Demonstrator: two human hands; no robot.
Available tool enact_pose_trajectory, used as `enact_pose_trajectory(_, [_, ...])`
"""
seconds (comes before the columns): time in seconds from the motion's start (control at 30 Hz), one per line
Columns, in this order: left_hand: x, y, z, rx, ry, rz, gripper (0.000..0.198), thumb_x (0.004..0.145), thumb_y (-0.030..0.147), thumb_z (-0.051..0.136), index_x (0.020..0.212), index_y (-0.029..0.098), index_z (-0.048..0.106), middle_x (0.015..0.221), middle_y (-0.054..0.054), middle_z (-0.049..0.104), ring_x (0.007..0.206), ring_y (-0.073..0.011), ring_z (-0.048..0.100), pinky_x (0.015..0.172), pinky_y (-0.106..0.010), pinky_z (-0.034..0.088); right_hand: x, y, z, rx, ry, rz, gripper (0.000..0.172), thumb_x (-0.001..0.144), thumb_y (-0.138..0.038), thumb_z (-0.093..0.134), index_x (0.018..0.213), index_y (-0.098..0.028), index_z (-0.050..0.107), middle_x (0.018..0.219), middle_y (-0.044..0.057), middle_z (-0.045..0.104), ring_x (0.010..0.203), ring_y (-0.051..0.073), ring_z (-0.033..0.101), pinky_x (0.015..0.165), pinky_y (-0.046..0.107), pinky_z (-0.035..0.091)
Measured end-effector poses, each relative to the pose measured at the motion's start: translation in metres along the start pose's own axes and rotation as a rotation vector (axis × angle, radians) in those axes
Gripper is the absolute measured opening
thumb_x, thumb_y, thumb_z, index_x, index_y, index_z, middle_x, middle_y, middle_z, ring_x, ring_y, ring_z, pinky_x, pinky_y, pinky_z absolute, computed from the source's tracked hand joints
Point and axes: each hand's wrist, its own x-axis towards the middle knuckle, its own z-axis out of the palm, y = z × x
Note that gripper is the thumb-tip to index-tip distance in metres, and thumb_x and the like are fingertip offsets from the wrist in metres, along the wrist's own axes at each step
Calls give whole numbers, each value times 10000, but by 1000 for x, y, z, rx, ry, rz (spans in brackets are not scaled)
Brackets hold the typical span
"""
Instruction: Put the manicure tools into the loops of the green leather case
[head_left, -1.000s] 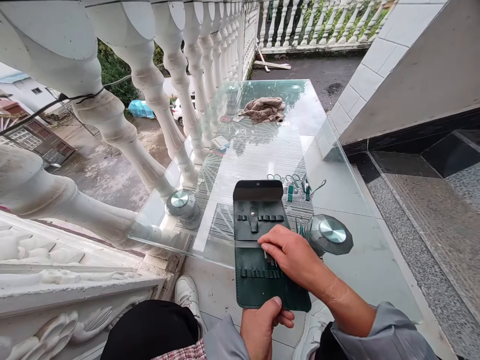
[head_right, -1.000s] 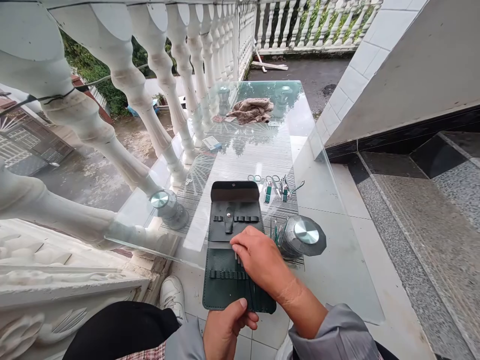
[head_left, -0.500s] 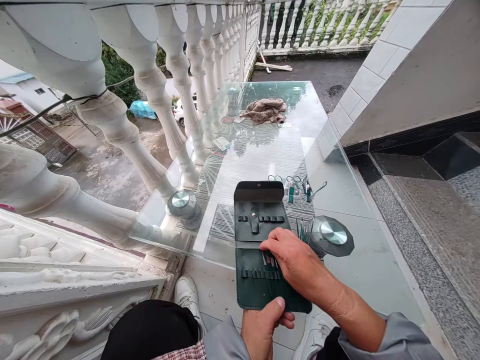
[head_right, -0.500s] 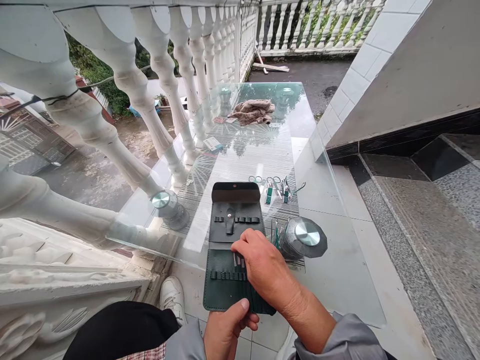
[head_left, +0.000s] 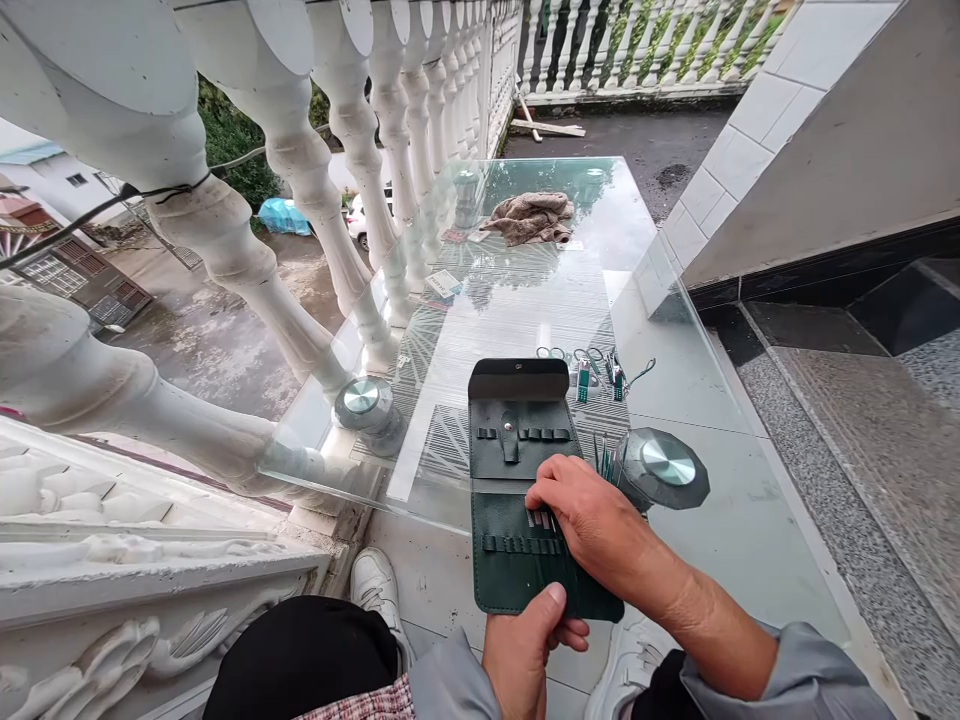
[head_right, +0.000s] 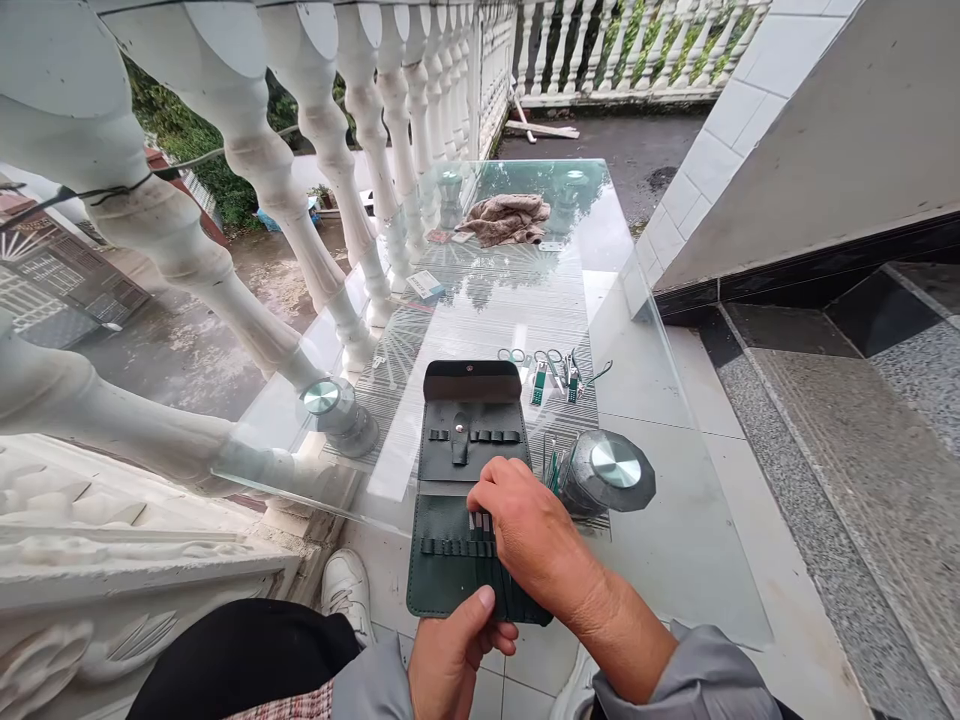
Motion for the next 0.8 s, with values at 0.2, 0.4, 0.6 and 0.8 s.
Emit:
enact_pose_trajectory(0.2, [0, 1, 1, -26, 25, -16, 465, 590, 437, 775, 855, 96, 604, 666, -39, 627, 548, -164, 589, 542, -287, 468, -1, 3, 0, -25, 35, -20, 304, 836, -29, 402, 816, -202, 651, 813, 39, 557, 789, 152, 471, 688, 280, 418])
enact_pose_trajectory(0.4, [0, 0, 2, -34, 47, -37, 371, 599, 369, 758, 801, 92, 615, 645, -42, 629, 550, -170, 591, 553, -292, 479, 0, 3, -1, 14, 64, -52, 337, 847, -44, 362, 758, -207, 643, 816, 44, 575, 779, 152, 494, 684, 287, 441])
enact_pose_trajectory(0.6, [-3, 7, 3, -39, 42, -64, 437, 607, 438, 780, 812, 76, 647, 675, -70, 657, 550, -167, 598, 560, -288, 483, -4, 32, -39, 99, 475, 235, 235, 848, -267, 452, 1009, -210, 613, 937, 60, 642, 874, 192, 578, 796, 343, 451])
enact_pose_trajectory(0.8, [-1, 7, 4, -37, 75, -75, 513, 568, 486, 807, 814, 63, 654, 660, -77, 654, 534, -167, 597, 548, -288, 486, -18, 67, -63, 40, 456, 651, 179, 748, -352, 519, 808, -224, 629, 735, 14, 655, 671, 173, 578, 634, 292, 415])
